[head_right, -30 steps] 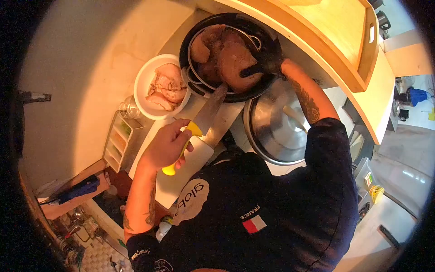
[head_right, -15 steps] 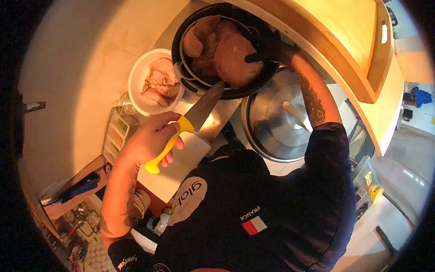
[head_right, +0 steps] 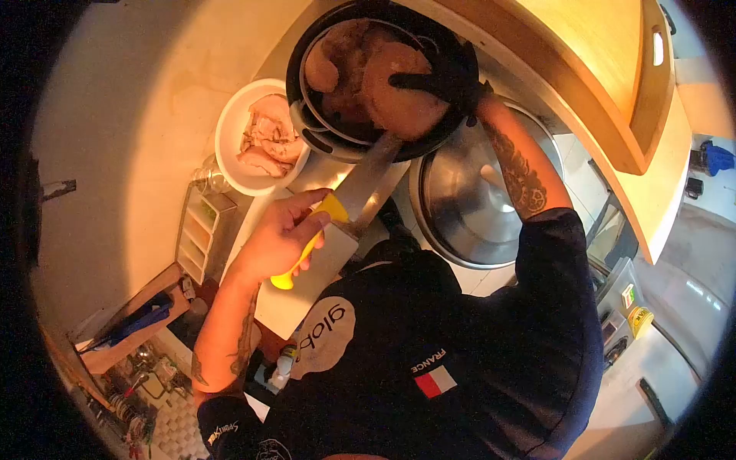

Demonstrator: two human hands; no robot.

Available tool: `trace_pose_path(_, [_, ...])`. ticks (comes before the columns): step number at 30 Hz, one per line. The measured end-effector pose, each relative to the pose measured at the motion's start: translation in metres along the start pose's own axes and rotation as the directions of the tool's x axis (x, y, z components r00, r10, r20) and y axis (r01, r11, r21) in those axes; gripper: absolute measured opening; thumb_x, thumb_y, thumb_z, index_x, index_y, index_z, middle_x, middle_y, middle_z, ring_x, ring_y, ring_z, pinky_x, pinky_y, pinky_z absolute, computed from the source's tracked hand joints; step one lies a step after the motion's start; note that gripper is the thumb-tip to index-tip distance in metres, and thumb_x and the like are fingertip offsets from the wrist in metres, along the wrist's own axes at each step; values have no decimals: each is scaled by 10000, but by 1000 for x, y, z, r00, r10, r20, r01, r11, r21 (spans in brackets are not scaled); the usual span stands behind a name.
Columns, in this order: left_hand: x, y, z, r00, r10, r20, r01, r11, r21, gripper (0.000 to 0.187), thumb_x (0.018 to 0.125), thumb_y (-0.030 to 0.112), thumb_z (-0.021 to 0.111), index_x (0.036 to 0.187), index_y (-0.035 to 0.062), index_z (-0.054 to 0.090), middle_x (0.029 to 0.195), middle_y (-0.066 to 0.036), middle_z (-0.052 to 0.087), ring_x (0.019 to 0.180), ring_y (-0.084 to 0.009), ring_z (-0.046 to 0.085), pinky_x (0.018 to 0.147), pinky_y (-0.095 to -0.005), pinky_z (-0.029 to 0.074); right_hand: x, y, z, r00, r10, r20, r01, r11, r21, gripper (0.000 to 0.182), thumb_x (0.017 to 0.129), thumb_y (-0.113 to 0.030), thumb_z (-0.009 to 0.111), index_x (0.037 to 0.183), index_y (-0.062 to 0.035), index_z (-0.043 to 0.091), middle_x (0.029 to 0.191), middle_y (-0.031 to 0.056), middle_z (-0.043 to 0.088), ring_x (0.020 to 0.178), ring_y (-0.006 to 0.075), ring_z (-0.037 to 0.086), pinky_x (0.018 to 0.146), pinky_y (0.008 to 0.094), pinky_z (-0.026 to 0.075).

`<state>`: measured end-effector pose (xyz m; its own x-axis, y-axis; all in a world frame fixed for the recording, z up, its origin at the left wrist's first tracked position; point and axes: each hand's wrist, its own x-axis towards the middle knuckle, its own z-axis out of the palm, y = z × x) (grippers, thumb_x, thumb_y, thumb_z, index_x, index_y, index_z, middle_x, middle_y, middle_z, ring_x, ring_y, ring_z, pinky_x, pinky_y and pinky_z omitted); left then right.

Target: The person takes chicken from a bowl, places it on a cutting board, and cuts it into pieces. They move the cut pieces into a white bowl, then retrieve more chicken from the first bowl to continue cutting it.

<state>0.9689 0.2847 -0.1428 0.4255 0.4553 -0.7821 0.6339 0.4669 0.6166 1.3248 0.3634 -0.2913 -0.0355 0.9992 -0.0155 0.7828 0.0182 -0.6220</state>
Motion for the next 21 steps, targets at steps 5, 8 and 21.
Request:
trace_pose_path(5, [-38,-11,15,992,87,-87,-88,996,-12,435,994,115,596,1410,-8,560,710,-41,611,509,-103,539,473,-269,459,4,-20,-3,1000,7,-18,-7,1000,-11,904,811,-563,790,1440,21,507,1433,167,563,1327,269,525,1152,403,375])
trace_pose_path(8, [-78,-36,17,968,194,-157,-186,980,65,421,978,88,619,1383,-18,576,750,-97,652,624,-121,585,602,-285,496,-2,-63,-4,988,-48,148,11,971,239,853,852,-514,775,1462,8,486,1454,141,548,1334,248,516,1154,396,375])
trace_pose_path(21, [-216,-260,29,931,-115,-346,37,974,-225,412,1000,131,613,1396,23,582,754,-37,645,555,-88,555,524,-260,455,-34,-326,232,308,-110,945,1,993,115,1059,735,-735,746,1505,-59,480,1461,162,559,1340,300,533,1106,403,435])
